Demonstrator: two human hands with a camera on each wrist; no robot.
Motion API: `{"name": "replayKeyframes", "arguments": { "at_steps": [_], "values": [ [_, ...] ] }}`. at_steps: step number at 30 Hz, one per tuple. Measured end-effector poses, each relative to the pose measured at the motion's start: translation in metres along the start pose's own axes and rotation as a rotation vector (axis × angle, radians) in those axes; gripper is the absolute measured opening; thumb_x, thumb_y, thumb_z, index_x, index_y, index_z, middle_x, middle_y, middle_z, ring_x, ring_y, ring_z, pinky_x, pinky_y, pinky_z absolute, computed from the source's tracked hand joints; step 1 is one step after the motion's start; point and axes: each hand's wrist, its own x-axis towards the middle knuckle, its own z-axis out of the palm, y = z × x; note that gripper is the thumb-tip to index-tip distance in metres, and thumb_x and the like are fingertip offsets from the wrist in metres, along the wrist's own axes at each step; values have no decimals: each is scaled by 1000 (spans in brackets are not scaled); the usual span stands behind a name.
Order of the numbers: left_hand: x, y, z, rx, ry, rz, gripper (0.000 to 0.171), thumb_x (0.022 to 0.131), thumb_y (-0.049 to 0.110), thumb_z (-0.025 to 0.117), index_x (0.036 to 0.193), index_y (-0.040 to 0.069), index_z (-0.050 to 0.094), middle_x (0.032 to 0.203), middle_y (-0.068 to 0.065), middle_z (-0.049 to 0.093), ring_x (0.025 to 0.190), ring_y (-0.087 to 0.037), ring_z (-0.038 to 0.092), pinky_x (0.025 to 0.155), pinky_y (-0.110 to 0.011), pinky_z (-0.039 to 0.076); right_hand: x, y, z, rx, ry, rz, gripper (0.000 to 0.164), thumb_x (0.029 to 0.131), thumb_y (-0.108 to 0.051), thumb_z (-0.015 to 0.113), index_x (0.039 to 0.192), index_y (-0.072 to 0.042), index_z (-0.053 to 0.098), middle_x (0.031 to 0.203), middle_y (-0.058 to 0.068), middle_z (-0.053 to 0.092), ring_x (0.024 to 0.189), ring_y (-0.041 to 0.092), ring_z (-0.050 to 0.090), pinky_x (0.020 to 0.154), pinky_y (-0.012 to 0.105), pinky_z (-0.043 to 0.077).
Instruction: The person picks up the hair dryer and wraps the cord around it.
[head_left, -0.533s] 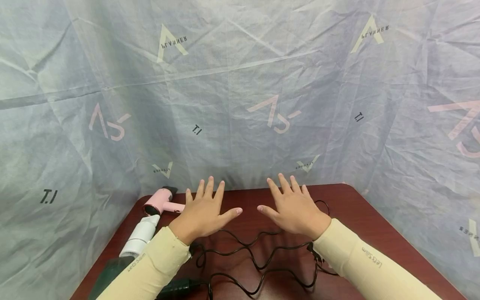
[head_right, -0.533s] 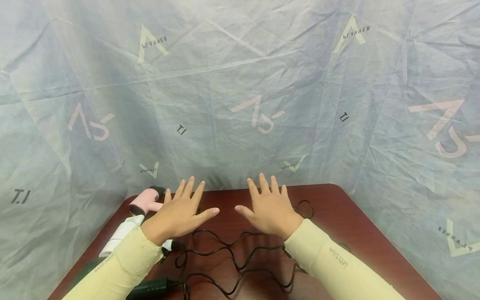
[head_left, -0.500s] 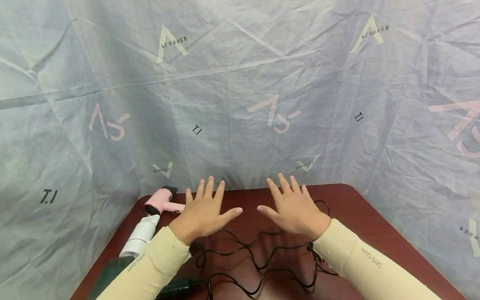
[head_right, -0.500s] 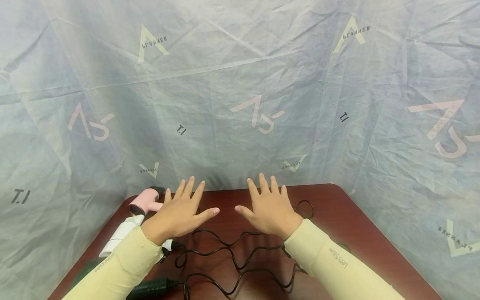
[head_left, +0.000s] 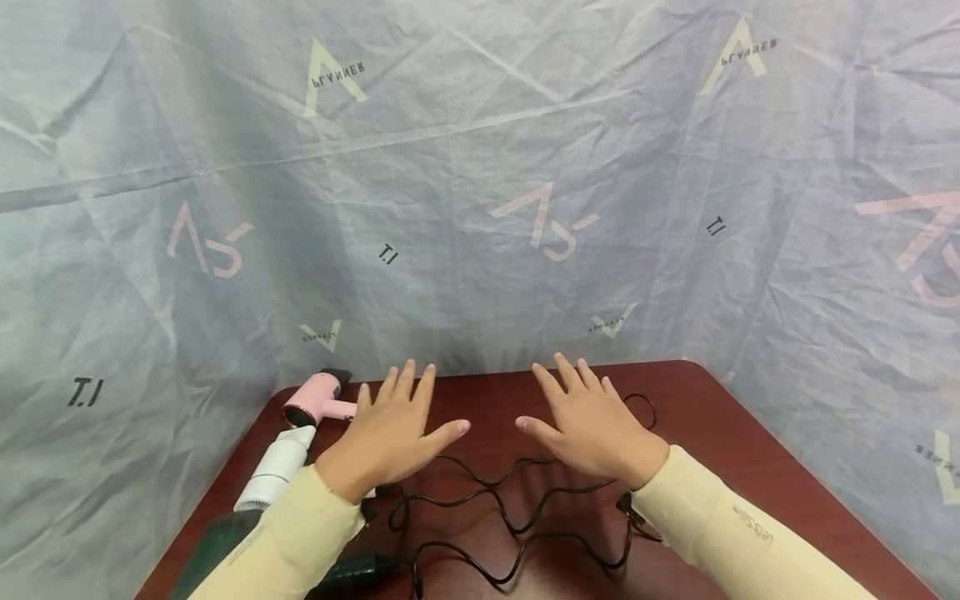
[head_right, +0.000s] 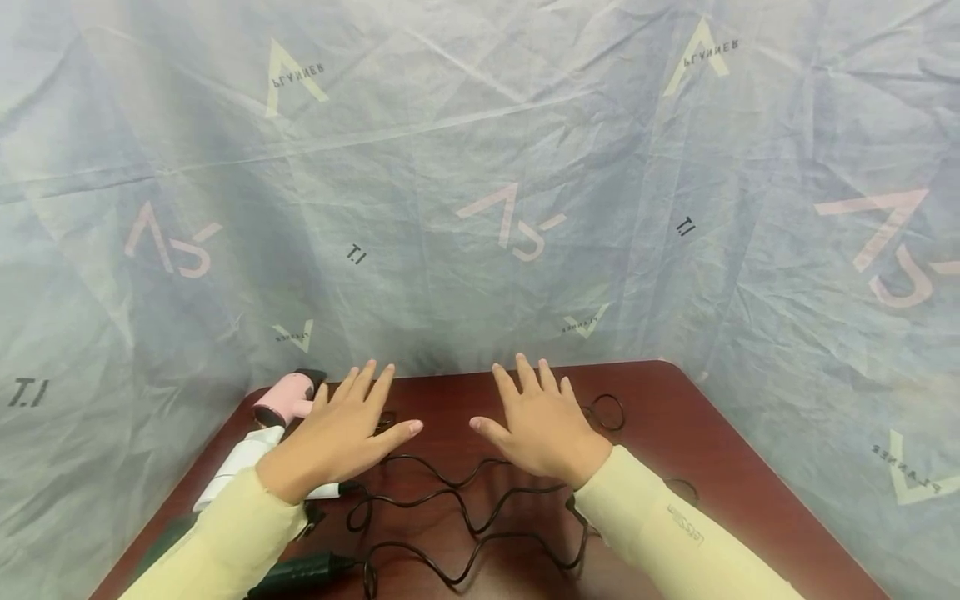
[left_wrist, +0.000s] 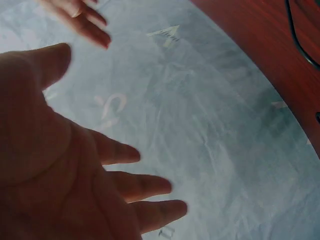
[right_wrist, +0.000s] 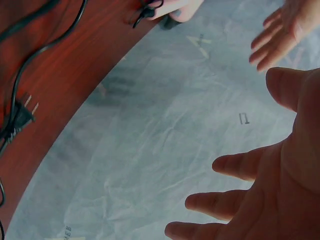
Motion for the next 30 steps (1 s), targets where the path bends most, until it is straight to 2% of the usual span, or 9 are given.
{"name": "replayKeyframes", "arguments": {
  "at_steps": [5, 8, 11, 19, 24, 30],
  "values": [
    [-42, -28, -4, -15, -17, -43, 110, 90, 85, 42, 167, 12, 15, 172, -21, 14, 158, -45, 15, 118, -78, 11, -12, -1, 4, 90, -3, -45, 85, 99, -73, 43, 165, -23, 27, 172, 17, 18, 156, 48, 20, 119, 74, 23],
    [-64, -42, -4, -46, -58, -100, 112, 89, 84, 49, 166, 10, 18, 171, -24, 15, 156, -49, 17, 115, -81, 8, -19, 2, 4, 124, -15, -51, 85, 98, -75, 42, 165, -23, 28, 172, 16, 17, 157, 47, 18, 119, 73, 21],
    [-81, -54, 0, -82, -101, -161, 114, 87, 83, 53, 165, 7, 20, 170, -27, 16, 155, -52, 18, 112, -84, 9, -24, 3, 5, 144, -15, -59, 83, 99, -73, 45, 163, -23, 32, 172, 15, 18, 157, 46, 19, 121, 70, 22],
    [-115, -90, 18, -108, -154, -267, 122, 84, 87, 52, 163, -1, 23, 164, -35, 22, 151, -56, 22, 106, -87, 17, -32, -5, 15, 255, 26, -149, 68, 98, -53, 65, 156, -25, 41, 171, 8, 23, 157, 37, 26, 118, 62, 37],
    [-132, -114, 25, -119, -150, -300, 122, 84, 85, 53, 160, -6, 25, 161, -40, 23, 147, -60, 25, 103, -86, 22, -32, -15, 18, 298, 18, -184, 68, 98, -47, 67, 157, -25, 40, 169, 5, 25, 155, 31, 32, 113, 56, 45],
    [-143, -135, 33, -93, -144, -372, 125, 84, 85, 54, 156, -13, 26, 156, -48, 22, 141, -66, 27, 99, -86, 27, -30, -25, 22, 342, -27, -188, 68, 99, -45, 67, 157, -25, 38, 169, 5, 25, 154, 31, 32, 112, 54, 46]
  ]
}}
